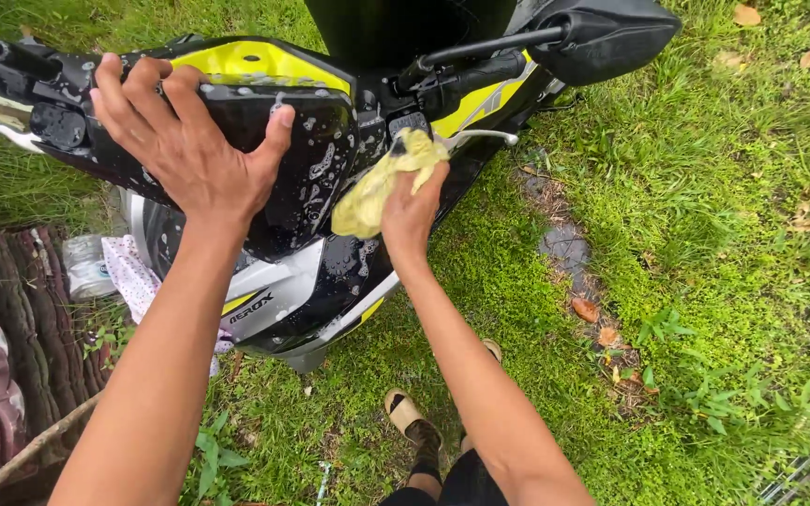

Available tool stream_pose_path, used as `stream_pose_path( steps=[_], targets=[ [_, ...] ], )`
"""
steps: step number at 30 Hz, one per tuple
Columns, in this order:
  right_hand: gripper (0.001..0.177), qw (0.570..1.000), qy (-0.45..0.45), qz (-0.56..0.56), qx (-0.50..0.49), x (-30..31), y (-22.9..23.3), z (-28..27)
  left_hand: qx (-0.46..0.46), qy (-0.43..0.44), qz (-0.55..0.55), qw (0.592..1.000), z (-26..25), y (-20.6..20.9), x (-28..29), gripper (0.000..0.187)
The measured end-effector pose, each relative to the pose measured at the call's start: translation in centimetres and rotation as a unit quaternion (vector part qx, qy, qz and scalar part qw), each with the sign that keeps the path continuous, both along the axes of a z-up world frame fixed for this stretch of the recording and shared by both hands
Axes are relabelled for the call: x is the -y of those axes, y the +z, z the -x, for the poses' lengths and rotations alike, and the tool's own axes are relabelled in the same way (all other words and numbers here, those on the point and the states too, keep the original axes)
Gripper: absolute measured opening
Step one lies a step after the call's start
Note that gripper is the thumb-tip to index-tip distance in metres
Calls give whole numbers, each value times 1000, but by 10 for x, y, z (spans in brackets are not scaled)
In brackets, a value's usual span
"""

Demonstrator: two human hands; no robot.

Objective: Washing an outdoor scooter using a sponge, soap, and water.

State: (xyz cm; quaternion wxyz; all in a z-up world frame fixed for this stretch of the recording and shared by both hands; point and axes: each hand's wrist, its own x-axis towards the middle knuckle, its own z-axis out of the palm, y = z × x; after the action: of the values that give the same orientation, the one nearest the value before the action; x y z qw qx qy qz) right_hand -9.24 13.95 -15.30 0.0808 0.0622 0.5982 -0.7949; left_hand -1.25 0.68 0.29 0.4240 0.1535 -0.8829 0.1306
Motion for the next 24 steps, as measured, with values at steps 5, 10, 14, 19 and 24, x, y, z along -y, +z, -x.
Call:
stream_pose_path(
  steps=[5, 10, 14, 19, 24],
  targets=[
    [34, 903, -144, -116, -387, -68, 82, 57, -16, 17, 16, 1000, 0, -3, -1, 77],
    [33, 650, -88, -424, -625, -47, 103, 115, -40, 46, 4, 998, 16, 6, -26, 72],
    [10, 521, 0, -401, -753, -66, 80, 163, -25, -30, -12, 999, 48, 1, -80, 49],
    [30, 631, -16, -371, -681, -108, 83, 202, 19, -210, -161, 964, 112, -31, -118, 42],
    [14, 849, -198, -253, -419, -79, 113, 176, 130, -240, -243, 931, 144, -41, -129, 48]
  ],
)
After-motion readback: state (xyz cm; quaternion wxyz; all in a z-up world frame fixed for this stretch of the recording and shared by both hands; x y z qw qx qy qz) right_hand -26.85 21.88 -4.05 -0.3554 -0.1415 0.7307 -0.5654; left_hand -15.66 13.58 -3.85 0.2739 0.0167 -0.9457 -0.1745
